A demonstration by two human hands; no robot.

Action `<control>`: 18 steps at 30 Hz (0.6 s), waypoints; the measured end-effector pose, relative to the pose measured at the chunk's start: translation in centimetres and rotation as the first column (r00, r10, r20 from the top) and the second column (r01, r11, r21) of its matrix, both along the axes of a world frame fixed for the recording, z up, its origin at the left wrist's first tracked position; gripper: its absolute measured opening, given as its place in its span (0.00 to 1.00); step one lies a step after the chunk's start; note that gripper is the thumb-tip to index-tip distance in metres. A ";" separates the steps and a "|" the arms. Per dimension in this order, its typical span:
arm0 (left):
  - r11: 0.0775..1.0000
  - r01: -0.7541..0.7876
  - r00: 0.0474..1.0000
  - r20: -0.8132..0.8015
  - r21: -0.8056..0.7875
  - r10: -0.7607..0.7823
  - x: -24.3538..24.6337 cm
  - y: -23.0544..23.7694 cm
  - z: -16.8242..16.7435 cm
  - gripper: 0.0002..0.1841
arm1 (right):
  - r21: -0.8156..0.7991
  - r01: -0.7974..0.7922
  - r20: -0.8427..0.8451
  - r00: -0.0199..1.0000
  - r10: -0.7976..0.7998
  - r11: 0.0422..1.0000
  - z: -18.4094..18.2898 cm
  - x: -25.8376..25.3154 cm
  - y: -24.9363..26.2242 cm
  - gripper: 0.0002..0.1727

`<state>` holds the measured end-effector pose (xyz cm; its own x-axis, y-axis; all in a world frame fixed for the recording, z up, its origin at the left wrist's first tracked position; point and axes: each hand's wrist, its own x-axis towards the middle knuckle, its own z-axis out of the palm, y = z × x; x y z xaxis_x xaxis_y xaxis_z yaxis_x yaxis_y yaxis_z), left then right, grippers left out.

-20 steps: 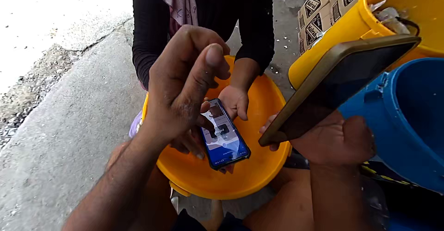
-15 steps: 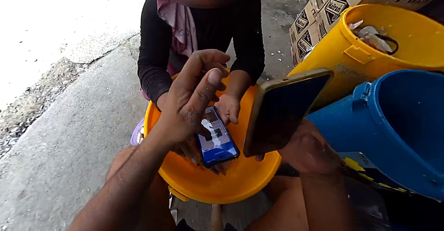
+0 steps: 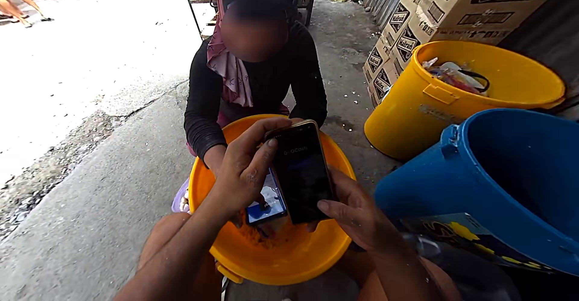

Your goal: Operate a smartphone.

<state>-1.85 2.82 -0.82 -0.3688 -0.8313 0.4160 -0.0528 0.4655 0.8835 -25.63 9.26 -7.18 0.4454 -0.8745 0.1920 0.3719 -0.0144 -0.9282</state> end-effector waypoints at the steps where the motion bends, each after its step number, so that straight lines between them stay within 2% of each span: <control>1: 1.000 -0.005 1.000 0.012 0.011 0.004 0.0 0.1 0.1 0.21 | 0.002 0.007 0.004 1.000 -0.007 1.000 0.0 0.1 0.0 0.28; 4: 1.000 0.015 0.999 0.040 0.009 -0.016 -0.1 0.2 0.0 0.27 | 0.013 0.031 0.033 0.999 -0.032 0.999 -0.1 0.4 0.1 0.28; 7: 0.995 0.086 0.996 -0.021 0.053 -0.085 -0.5 0.3 -0.1 0.38 | 0.019 0.064 0.082 0.994 -0.066 0.998 -0.2 1.0 0.0 0.28; 11: 0.984 0.166 0.986 -0.039 0.063 -0.164 -0.9 0.4 -0.3 0.50 | 0.052 0.191 0.090 0.977 -0.195 0.980 0.0 2.0 -0.1 0.25; 18: 0.982 0.179 0.983 -0.049 0.066 -0.176 -0.8 0.4 -0.3 0.52 | 0.059 0.295 0.069 0.952 -0.298 0.954 0.5 3.0 -0.6 0.20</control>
<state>-2.69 3.25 -1.08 -0.4961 -0.7816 0.3780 0.0639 0.4013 0.9137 -22.59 8.63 -6.67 0.1502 -0.9739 0.1700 0.4274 -0.0911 -0.8994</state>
